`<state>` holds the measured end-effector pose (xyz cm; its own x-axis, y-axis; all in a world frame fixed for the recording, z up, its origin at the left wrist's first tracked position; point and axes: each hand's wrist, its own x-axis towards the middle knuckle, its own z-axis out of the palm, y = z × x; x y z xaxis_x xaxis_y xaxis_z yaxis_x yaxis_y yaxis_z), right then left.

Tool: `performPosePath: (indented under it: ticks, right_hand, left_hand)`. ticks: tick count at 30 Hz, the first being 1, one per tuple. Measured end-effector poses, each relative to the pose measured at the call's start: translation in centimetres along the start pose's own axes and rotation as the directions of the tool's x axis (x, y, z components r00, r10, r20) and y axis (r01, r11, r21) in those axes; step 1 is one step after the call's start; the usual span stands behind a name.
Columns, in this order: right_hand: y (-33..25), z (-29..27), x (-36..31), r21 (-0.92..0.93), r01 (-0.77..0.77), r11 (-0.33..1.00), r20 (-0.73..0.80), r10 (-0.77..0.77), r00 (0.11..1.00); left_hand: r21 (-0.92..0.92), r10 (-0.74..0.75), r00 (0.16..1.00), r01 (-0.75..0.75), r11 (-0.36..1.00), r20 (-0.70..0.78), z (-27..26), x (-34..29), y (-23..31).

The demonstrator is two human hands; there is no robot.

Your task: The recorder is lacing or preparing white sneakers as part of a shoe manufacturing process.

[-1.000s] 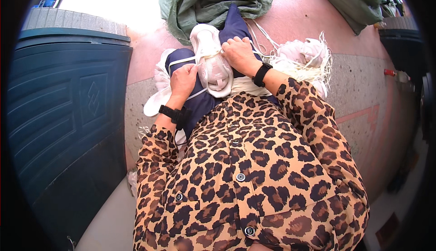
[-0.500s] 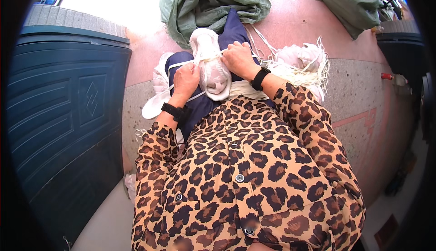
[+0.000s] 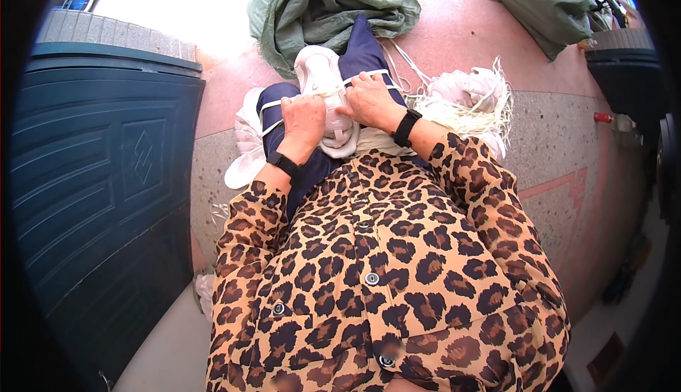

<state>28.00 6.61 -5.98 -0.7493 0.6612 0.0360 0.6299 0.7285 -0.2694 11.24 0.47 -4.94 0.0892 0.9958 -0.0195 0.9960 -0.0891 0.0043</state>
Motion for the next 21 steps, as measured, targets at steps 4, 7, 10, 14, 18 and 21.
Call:
performPosePath:
  ticks: [4, 7, 10, 14, 18, 21]
  right_hand:
    - [0.3, 0.3, -0.2, -0.010, -0.014, 1.000, 0.008, 0.014, 1.000]
    - [0.7, 0.7, -0.3, 0.022, 0.008, 1.000, -0.044, -0.007, 0.999]
    - [1.1, 1.1, -0.4, 0.021, 0.044, 0.999, -0.028, -0.044, 0.999]
    - [1.4, 1.4, -0.6, 0.055, 0.062, 0.997, -0.044, -0.059, 0.997]
    - [1.5, 1.5, -0.6, 0.121, 0.038, 0.992, -0.046, -0.033, 0.998]
    - [1.5, 1.8, -0.4, 0.138, 0.017, 0.990, -0.017, -0.015, 1.000]
  left_hand:
    - [0.024, -0.128, 0.990, 0.130, 0.991, -0.054, -1.0, -0.5, 0.1]
    - [-0.004, -0.134, 0.980, 0.135, 0.991, -0.147, -1.5, -1.9, 0.8]
    - [0.006, -0.114, 0.986, 0.116, 0.993, -0.119, -1.2, -2.6, 1.3]
    - [-0.133, -0.168, 0.983, 0.157, 0.979, -0.079, -0.7, -2.9, 0.9]
    - [-0.247, -0.133, 0.968, 0.078, 0.966, -0.215, -0.9, -1.5, 0.2]
    - [-0.557, -0.151, 0.973, 0.028, 0.830, -0.175, -0.8, 3.2, -0.1]
